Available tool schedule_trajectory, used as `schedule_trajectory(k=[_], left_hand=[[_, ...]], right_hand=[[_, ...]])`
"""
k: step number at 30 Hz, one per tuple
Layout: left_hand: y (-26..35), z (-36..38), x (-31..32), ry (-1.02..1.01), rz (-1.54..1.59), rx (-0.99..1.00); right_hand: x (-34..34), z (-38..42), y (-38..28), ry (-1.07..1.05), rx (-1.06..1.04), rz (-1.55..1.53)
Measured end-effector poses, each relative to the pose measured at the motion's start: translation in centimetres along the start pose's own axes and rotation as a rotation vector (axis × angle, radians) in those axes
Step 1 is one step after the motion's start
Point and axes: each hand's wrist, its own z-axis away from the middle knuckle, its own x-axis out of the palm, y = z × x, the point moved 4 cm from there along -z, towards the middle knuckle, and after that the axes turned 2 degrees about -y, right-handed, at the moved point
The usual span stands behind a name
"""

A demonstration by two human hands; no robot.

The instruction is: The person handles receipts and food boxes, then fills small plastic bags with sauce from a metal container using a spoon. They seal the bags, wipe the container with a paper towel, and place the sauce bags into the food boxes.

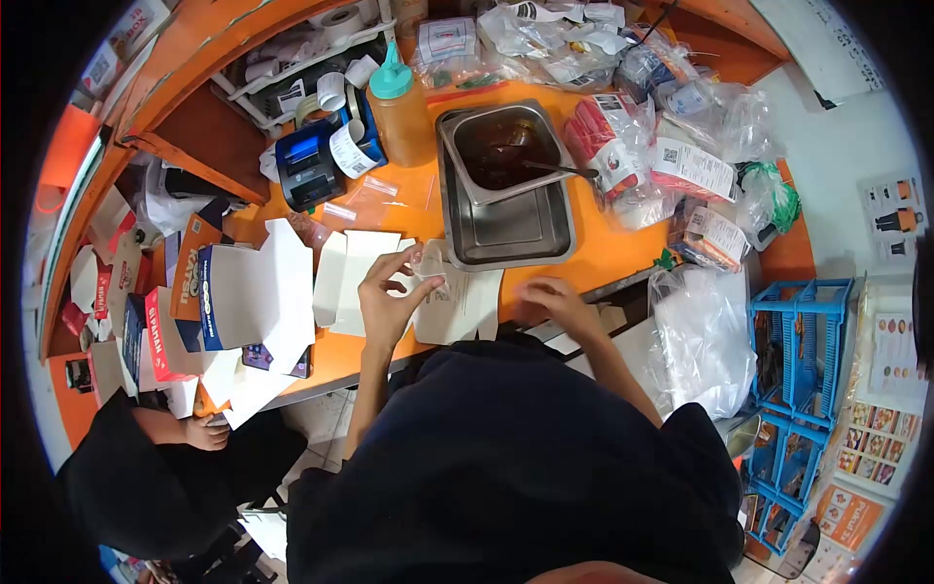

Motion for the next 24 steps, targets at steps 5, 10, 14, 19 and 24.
schedule_trajectory(k=[5,10,14,19,24], left_hand=[[0.5,-0.4,0.1,-0.005,-0.082,0.011],[1.3,-1.2,0.6,-0.002,-0.181,0.155],[3.6,-1.6,1.3,-0.042,-0.239,0.237],[3.3,-1.5,2.1,-0.08,-0.221,0.279],[4.0,-1.8,3.0,-0.114,-0.374,0.371]], right_hand=[[-4.5,-0.7,-11.2,0.678,-0.728,0.573],[-7.5,-7.5,-16.1,0.37,-0.773,0.829],[-6.1,-7.7,-19.5,0.799,-0.88,1.051],[-9.1,-8.5,-19.0,0.48,-0.711,1.485],[-8.1,-8.2,-22.0,0.15,-0.576,1.149]])
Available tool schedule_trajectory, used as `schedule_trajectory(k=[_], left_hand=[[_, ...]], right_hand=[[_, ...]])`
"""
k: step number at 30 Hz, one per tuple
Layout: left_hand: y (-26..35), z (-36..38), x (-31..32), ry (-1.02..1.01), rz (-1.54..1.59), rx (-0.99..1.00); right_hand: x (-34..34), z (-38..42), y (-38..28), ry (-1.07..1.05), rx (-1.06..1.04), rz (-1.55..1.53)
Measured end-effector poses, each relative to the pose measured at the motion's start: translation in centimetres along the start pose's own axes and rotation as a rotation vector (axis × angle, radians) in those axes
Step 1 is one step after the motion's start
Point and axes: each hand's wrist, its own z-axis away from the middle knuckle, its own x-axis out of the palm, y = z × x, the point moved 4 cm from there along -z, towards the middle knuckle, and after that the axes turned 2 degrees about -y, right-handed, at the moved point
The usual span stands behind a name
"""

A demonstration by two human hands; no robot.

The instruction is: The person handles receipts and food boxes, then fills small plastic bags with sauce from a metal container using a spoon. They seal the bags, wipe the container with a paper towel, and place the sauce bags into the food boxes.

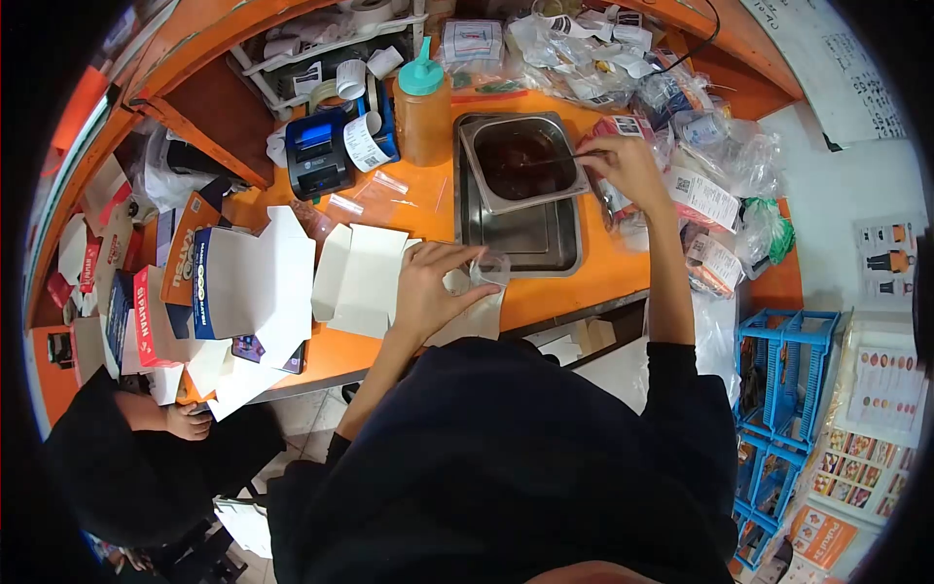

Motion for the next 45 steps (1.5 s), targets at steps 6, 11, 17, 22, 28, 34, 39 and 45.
schedule_trajectory(k=[6,11,17,22,28,34,39,45], left_hand=[[1.7,-2.5,2.1,-0.088,0.099,0.115],[1.2,-2.9,4.1,-0.101,0.001,0.121],[0.9,-2.8,5.8,-0.124,-0.033,0.065],[0.7,-2.6,6.0,-0.145,0.009,0.042],[0.9,-2.3,5.9,-0.152,0.043,0.056],[0.7,-2.2,6.0,-0.163,0.012,0.094],[0.5,-2.2,6.1,-0.172,0.03,0.066],[1.0,-2.2,6.1,-0.155,-0.037,0.086]], right_hand=[[4.6,-2.9,-4.1,-0.101,-0.397,-0.174],[5.1,-4.3,-3.8,-0.143,-0.338,-0.279],[6.8,-2.8,-2.7,-0.059,-0.211,-0.389],[6.3,-0.6,-1.8,0.001,-0.26,-0.398],[4.2,1.1,-3.8,0.198,-0.394,-0.402],[6.3,-1.7,-3.1,0.101,-0.428,-0.363],[8.0,-2.9,-2.6,0.018,-0.378,-0.384],[8.3,-2.7,-0.7,0.008,-0.186,-0.674]])
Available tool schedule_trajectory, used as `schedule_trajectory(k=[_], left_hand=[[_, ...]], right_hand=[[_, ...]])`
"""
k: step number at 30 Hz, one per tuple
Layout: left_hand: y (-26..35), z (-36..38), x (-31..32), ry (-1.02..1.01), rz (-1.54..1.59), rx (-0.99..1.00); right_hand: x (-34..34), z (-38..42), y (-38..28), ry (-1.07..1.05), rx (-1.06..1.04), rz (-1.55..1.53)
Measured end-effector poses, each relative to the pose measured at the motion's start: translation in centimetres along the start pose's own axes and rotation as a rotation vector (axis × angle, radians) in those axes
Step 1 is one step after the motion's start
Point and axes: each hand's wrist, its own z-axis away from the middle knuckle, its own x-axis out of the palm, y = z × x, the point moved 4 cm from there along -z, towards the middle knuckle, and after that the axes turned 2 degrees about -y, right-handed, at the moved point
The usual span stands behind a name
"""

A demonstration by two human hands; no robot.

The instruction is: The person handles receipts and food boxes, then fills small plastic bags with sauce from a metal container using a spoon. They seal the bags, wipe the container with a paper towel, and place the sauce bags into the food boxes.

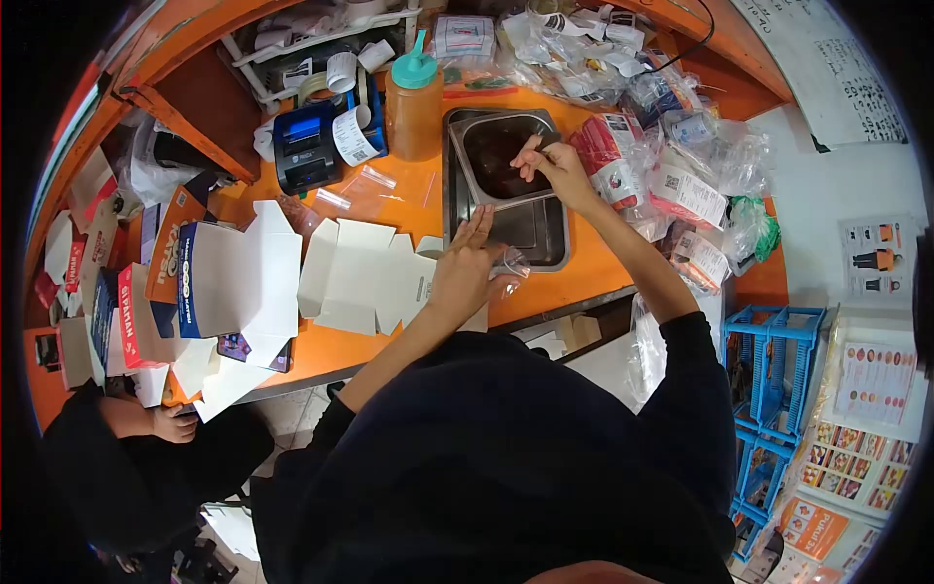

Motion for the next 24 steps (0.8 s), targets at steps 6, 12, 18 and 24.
schedule_trajectory(k=[6,12,18,24], left_hand=[[-0.3,0.2,0.2,0.022,0.006,0.004],[0.1,0.4,0.3,0.043,-0.016,0.016],[-0.3,0.3,0.4,0.014,0.019,0.029],[0.0,0.2,0.6,0.022,-0.031,0.022]], right_hand=[[-0.3,1.7,-1.4,0.005,0.006,-0.065],[-1.4,2.5,-4.0,0.084,-0.285,0.122],[-0.2,0.4,-3.1,0.081,-0.235,0.263],[1.1,-0.4,0.6,0.092,-0.063,0.177]])
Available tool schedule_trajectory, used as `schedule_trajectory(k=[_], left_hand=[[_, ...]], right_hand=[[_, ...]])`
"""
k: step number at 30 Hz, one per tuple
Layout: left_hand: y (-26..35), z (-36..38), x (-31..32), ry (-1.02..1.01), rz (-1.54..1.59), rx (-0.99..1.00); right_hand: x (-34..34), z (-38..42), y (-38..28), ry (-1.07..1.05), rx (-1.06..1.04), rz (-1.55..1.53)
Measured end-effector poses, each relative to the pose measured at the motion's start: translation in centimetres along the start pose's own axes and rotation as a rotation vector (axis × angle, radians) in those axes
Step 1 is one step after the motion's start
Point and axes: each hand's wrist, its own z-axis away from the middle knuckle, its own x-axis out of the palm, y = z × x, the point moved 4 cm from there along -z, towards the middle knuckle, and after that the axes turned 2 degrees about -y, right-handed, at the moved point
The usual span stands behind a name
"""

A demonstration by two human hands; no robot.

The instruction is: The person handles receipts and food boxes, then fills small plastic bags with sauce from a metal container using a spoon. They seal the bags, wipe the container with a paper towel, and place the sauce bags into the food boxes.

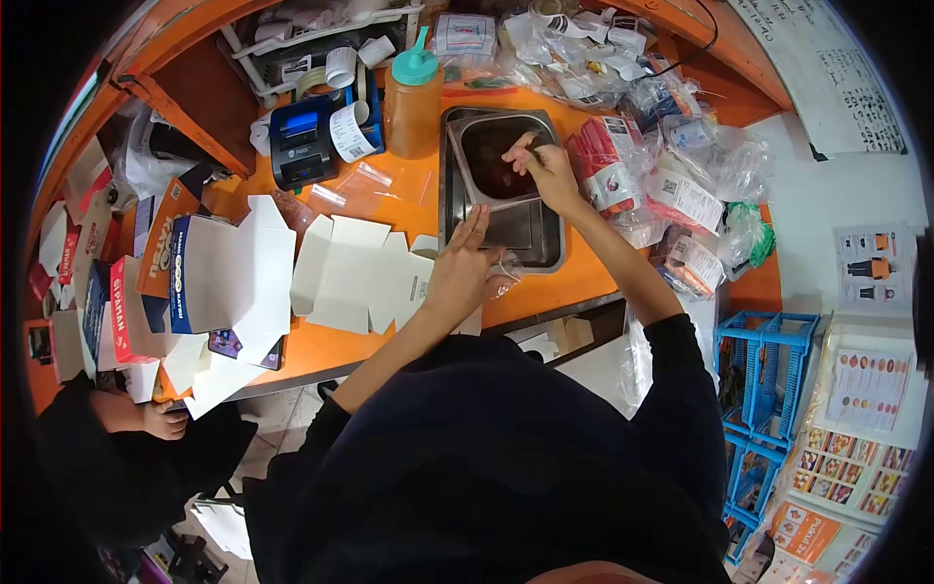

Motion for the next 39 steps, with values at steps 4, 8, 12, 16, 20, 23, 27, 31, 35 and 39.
schedule_trajectory(k=[4,8,12,16,20,23,27,31,35,39], left_hand=[[0.1,0.0,-0.1,-0.018,-0.043,-0.007],[-0.1,0.0,0.0,-0.022,-0.034,0.001],[0.0,0.0,0.0,-0.006,-0.034,0.003],[0.2,0.2,-0.5,0.004,-0.002,0.008],[0.1,0.1,-0.5,-0.001,-0.006,0.015],[0.3,0.1,-0.5,-0.014,-0.021,0.007],[0.2,0.0,-0.5,-0.006,-0.008,0.001],[0.1,0.1,-0.4,-0.048,-0.052,-0.001],[0.1,0.0,-0.3,-0.075,-0.085,-0.015],[0.1,0.1,-0.3,-0.053,-0.083,-0.002]], right_hand=[[-0.3,0.8,0.9,0.059,0.112,-0.281],[-1.1,2.1,0.7,0.05,0.135,-0.307],[-1.9,3.1,-0.5,0.063,0.132,-0.338],[-2.5,2.5,-2.4,0.128,-0.002,-0.326],[-2.2,0.8,-3.5,0.089,-0.133,-0.065],[-1.1,-0.6,-2.5,0.011,-0.192,0.086],[0.8,-1.0,-1.9,-0.049,-0.078,0.038],[1.1,-0.6,-0.5,0.001,0.072,-0.116],[0.5,0.4,-0.7,0.017,0.082,-0.28],[-1.0,1.5,-1.4,-0.054,0.156,-0.301]])
